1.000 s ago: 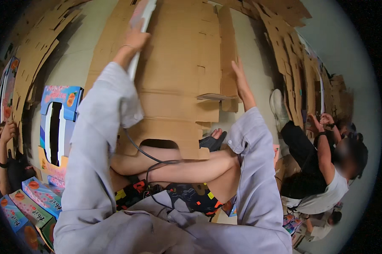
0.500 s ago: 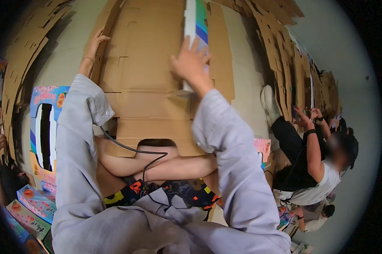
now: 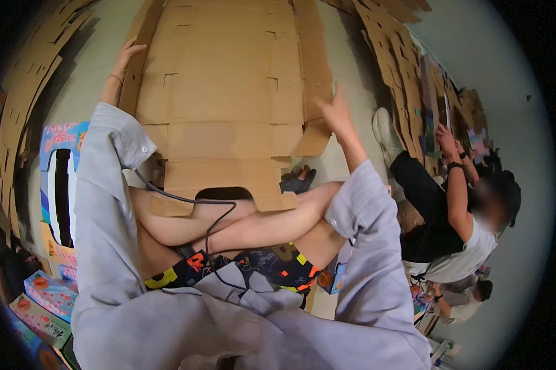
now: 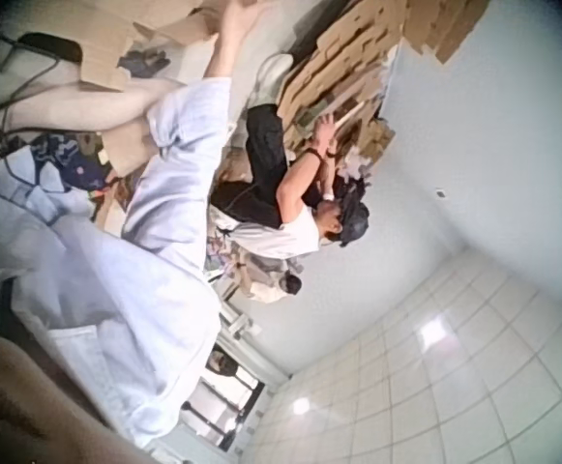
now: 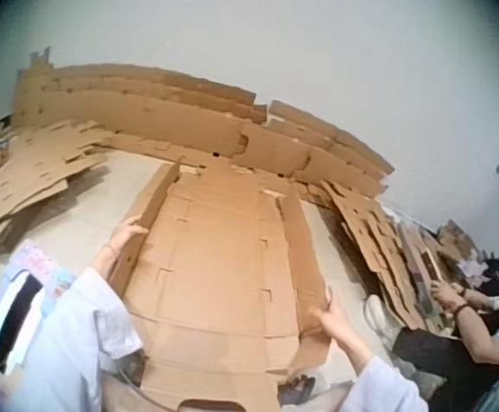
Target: Folding and assembling cardboard shipping or product boxes while sitting on the floor.
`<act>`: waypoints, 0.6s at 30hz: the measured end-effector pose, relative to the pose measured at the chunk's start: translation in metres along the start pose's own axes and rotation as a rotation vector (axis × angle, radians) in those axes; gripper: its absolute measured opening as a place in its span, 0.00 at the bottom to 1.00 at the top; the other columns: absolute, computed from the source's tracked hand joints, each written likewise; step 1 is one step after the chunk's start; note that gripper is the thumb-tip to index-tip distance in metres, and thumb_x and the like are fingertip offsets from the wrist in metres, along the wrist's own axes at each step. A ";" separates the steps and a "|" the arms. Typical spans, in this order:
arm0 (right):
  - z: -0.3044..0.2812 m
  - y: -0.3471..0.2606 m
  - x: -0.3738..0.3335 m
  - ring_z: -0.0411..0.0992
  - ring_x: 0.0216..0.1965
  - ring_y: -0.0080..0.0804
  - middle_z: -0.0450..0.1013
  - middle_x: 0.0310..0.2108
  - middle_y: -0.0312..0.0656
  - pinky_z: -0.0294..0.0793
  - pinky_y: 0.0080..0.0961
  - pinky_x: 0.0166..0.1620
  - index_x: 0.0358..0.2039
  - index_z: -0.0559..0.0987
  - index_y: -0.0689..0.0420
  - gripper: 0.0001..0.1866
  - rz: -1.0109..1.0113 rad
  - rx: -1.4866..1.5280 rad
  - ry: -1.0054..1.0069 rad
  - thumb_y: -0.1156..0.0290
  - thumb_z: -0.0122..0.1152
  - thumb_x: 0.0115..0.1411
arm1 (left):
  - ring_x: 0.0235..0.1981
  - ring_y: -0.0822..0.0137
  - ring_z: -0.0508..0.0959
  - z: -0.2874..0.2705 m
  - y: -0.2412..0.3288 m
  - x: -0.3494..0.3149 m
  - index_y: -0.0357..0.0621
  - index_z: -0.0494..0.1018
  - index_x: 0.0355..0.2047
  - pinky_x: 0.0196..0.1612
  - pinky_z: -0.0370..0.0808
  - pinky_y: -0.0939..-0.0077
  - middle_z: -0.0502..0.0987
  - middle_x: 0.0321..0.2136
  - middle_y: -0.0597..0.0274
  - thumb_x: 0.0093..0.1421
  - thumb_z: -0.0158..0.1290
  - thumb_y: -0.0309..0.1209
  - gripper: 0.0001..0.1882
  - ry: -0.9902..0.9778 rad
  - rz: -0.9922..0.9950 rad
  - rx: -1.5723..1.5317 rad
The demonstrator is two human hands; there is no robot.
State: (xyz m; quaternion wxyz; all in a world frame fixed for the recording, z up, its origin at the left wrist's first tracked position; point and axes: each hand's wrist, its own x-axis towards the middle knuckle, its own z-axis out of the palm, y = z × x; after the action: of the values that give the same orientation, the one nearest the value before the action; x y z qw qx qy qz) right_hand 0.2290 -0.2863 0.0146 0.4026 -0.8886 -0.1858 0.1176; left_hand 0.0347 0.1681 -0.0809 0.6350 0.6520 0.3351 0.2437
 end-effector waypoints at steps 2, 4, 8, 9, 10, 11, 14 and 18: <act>-0.008 0.024 -0.024 0.64 0.54 0.54 0.65 0.52 0.60 0.64 0.35 0.55 0.62 0.48 0.63 0.40 -0.162 -0.466 -0.125 0.79 0.49 0.48 | 0.50 0.65 0.70 -0.002 0.015 -0.013 0.38 0.62 0.57 0.50 0.67 0.72 0.73 0.46 0.54 0.48 0.58 0.38 0.36 -0.053 -0.024 -0.037; -0.016 0.037 -0.029 0.61 0.54 0.59 0.64 0.50 0.65 0.62 0.38 0.55 0.63 0.47 0.62 0.42 -0.233 -0.445 -0.132 0.82 0.44 0.44 | 0.50 0.66 0.69 -0.008 0.037 -0.029 0.40 0.55 0.61 0.51 0.66 0.73 0.70 0.49 0.57 0.48 0.60 0.42 0.43 -0.105 -0.193 0.048; -0.023 0.035 -0.024 0.65 0.52 0.56 0.67 0.47 0.64 0.64 0.38 0.53 0.62 0.50 0.59 0.41 -0.349 -0.501 -0.251 0.79 0.47 0.44 | 0.55 0.60 0.65 -0.023 0.070 -0.076 0.42 0.45 0.65 0.56 0.62 0.68 0.62 0.57 0.55 0.48 0.60 0.43 0.50 -0.378 -0.159 0.403; -0.027 0.029 -0.021 0.66 0.50 0.56 0.68 0.47 0.63 0.66 0.38 0.52 0.62 0.51 0.59 0.40 -0.313 -0.452 -0.259 0.77 0.49 0.45 | 0.58 0.59 0.61 -0.027 0.075 -0.089 0.43 0.43 0.65 0.58 0.60 0.68 0.58 0.59 0.54 0.48 0.60 0.40 0.50 -0.444 -0.041 0.440; -0.027 0.024 -0.019 0.67 0.49 0.55 0.69 0.46 0.61 0.67 0.38 0.50 0.62 0.52 0.60 0.40 -0.270 -0.406 -0.271 0.76 0.51 0.46 | 0.62 0.58 0.57 -0.029 0.075 -0.105 0.44 0.42 0.66 0.60 0.58 0.67 0.55 0.61 0.53 0.47 0.61 0.37 0.51 -0.505 0.077 0.490; -0.025 0.020 -0.016 0.71 0.44 0.54 0.72 0.42 0.59 0.69 0.38 0.47 0.59 0.59 0.62 0.35 -0.262 -0.316 -0.207 0.71 0.55 0.48 | 0.63 0.56 0.52 -0.028 0.076 -0.117 0.42 0.39 0.65 0.61 0.55 0.67 0.50 0.63 0.50 0.46 0.61 0.36 0.54 -0.540 0.041 0.503; -0.014 0.008 0.011 0.74 0.41 0.48 0.74 0.39 0.56 0.70 0.35 0.44 0.52 0.69 0.63 0.29 -0.147 -0.366 -0.218 0.67 0.58 0.49 | 0.65 0.57 0.48 -0.015 0.075 -0.152 0.40 0.32 0.65 0.63 0.51 0.67 0.44 0.65 0.43 0.46 0.60 0.30 0.56 -0.612 0.086 0.467; -0.005 0.016 0.038 0.75 0.40 0.41 0.75 0.38 0.55 0.71 0.31 0.43 0.44 0.75 0.66 0.24 -0.117 -0.205 -0.205 0.65 0.60 0.48 | 0.65 0.55 0.51 -0.005 0.091 -0.177 0.43 0.32 0.66 0.63 0.52 0.65 0.44 0.65 0.45 0.46 0.55 0.22 0.53 -0.626 -0.017 0.401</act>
State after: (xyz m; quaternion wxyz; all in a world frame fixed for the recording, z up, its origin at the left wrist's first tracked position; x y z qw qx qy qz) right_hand 0.2687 -0.2833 0.0037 0.2948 -0.8959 -0.2885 0.1647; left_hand -0.0732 0.0423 0.0291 0.5683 0.8037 0.1710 -0.0434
